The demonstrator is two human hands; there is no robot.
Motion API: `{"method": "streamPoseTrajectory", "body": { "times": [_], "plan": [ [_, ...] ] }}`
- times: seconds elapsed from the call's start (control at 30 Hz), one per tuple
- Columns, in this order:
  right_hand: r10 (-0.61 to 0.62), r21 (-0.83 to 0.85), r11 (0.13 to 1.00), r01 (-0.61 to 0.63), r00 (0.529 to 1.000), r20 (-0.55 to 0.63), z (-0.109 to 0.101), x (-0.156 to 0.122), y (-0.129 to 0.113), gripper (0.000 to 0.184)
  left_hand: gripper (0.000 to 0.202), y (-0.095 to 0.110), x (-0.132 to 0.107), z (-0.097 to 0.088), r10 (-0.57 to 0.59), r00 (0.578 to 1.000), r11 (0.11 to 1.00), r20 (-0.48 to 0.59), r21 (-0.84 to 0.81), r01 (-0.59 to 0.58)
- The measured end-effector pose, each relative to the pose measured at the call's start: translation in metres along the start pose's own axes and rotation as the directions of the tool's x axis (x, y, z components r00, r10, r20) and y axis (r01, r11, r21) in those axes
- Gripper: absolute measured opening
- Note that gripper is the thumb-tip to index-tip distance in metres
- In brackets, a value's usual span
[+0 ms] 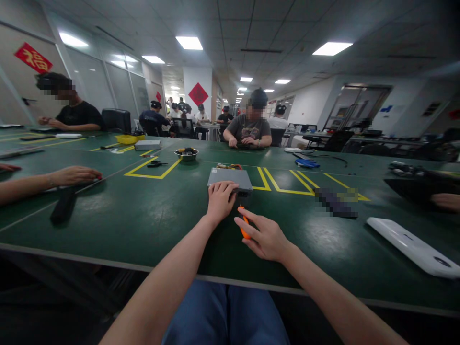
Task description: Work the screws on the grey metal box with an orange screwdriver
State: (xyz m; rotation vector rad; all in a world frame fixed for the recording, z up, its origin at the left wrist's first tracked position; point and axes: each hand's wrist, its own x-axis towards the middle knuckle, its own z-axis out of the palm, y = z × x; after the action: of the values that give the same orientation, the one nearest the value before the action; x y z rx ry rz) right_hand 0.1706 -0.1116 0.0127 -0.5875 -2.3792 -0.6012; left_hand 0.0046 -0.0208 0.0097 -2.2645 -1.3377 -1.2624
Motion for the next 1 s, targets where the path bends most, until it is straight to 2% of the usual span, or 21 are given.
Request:
{"method": "streamPoseTrajectory", "body": {
  "times": [0.2,0.43,0.63,0.73,0.83,1.0],
  "plan": [
    [0.024,0.077,0.997,-0.017,0.996,-0.091,0.0023,-0.0020,-0.0040,0.035,0.027,0.0011,-0.0002,-0.0017,0.000,1.000,1.000,0.006,-0.016,0.000],
    [-0.016,0.085,0.996,0.018,0.999,-0.032,0.0005,-0.0008,-0.0059,0.032,0.029,0.0017,-0.0007,-0.0020,-0.003,1.000,1.000,0.015,-0.020,0.003],
    [0.021,0.109,0.994,-0.006,0.990,-0.143,0.0013,-0.0007,-0.0065,0.027,0.029,0.0025,-0.0005,-0.0032,-0.004,1.000,1.000,0.023,-0.006,0.004],
    [-0.009,0.065,0.998,0.016,0.993,-0.114,0.0002,-0.0002,-0.0073,0.023,0.030,0.0029,-0.0004,-0.0034,-0.011,1.000,1.000,0.022,-0.007,0.012],
    [-0.043,0.006,0.999,0.043,0.996,-0.075,-0.0017,0.0000,-0.0072,0.027,0.029,0.0031,-0.0006,-0.0029,-0.005,1.000,1.000,0.014,-0.007,0.005],
    [-0.039,0.024,0.999,0.041,0.996,-0.081,-0.0018,0.0000,-0.0068,0.030,0.029,0.0031,-0.0007,-0.0026,-0.008,1.000,1.000,0.012,-0.008,0.008]
  ]
}}
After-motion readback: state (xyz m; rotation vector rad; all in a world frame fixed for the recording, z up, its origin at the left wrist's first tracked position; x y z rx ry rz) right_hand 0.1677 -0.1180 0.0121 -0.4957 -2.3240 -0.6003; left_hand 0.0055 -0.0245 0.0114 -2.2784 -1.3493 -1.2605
